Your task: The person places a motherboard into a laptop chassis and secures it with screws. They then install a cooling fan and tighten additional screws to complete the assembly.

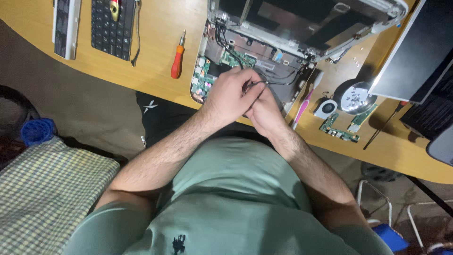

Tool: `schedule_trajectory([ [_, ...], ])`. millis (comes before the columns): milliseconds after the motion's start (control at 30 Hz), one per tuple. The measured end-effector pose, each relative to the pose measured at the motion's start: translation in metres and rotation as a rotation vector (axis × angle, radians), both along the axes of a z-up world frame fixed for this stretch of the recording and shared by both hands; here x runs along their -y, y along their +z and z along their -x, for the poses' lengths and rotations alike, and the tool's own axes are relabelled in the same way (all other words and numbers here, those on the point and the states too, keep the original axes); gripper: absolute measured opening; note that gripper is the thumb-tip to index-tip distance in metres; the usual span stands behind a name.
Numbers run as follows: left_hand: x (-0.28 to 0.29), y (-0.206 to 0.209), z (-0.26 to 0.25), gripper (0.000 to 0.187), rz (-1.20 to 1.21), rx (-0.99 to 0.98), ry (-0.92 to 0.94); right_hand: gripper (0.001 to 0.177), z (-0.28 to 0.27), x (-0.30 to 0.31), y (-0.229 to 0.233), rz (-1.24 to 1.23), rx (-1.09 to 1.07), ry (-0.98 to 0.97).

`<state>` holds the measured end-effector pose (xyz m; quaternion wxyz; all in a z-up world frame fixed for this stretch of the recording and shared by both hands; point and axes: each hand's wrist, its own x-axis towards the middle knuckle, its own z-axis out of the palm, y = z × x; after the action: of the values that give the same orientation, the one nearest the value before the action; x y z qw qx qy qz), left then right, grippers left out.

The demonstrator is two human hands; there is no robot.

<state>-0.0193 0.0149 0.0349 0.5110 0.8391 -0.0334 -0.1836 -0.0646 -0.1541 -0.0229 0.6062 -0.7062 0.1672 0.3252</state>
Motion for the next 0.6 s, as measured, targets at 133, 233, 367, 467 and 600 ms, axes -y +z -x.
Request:
schedule_trajectory([
  [133, -0.001, -0.001, -0.001, 0.009, 0.000, -0.006, -0.005, 0.070, 0.000, -0.003, 0.003, 0.038, -0.006, 0.012],
  [233, -0.004, -0.002, 0.000, 0.008, -0.009, -0.002, -0.013, 0.071, 0.000, -0.005, 0.006, 0.071, 0.011, 0.024],
  [367, -0.002, -0.003, 0.002, 0.008, 0.022, -0.010, 0.012, 0.074, 0.002, -0.002, 0.008, 0.126, 0.024, 0.047],
  [467, -0.002, -0.003, 0.001, 0.008, 0.033, -0.019, 0.023, 0.076, -0.002, -0.003, 0.010, 0.159, 0.043, 0.067],
  [600, -0.006, -0.001, 0.000, 0.008, 0.035, -0.038, 0.022, 0.078, -0.003, -0.009, 0.017, 0.205, 0.078, 0.092],
])
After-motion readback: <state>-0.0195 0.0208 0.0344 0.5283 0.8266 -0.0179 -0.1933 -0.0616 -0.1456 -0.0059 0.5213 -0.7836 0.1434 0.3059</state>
